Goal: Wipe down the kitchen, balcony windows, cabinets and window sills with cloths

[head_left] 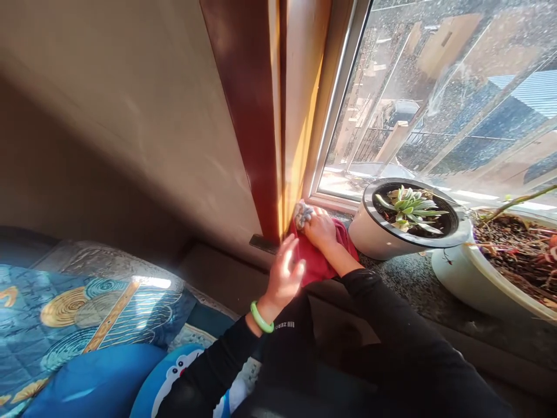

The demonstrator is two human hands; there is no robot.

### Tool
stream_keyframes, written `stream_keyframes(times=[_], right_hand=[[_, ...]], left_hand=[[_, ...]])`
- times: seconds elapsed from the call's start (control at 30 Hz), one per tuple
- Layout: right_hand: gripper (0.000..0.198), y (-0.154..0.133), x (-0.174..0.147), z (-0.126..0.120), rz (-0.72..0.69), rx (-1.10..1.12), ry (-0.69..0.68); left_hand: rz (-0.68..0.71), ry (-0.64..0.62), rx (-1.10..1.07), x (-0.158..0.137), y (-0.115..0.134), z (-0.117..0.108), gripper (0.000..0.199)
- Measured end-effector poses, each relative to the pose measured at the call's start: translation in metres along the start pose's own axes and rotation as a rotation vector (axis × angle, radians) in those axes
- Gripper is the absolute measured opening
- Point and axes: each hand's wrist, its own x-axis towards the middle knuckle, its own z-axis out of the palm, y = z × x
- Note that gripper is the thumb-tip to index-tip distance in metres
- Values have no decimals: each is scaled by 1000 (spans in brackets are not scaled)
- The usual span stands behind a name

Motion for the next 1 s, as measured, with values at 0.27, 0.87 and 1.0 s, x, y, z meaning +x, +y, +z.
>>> stream_keyframes(times=[0.27, 0.87, 1.0], right_hand=[[41, 26, -40, -29, 217, 251, -19], [55, 13, -38, -21, -393, -18, -227], [53, 16, 4, -4, -107, -102, -136]], left_hand=[[152, -102, 422, 6, -20, -3, 58], [238, -408, 875, -2, -7, 11, 54], [80, -474, 992, 43, -3, 31, 65]])
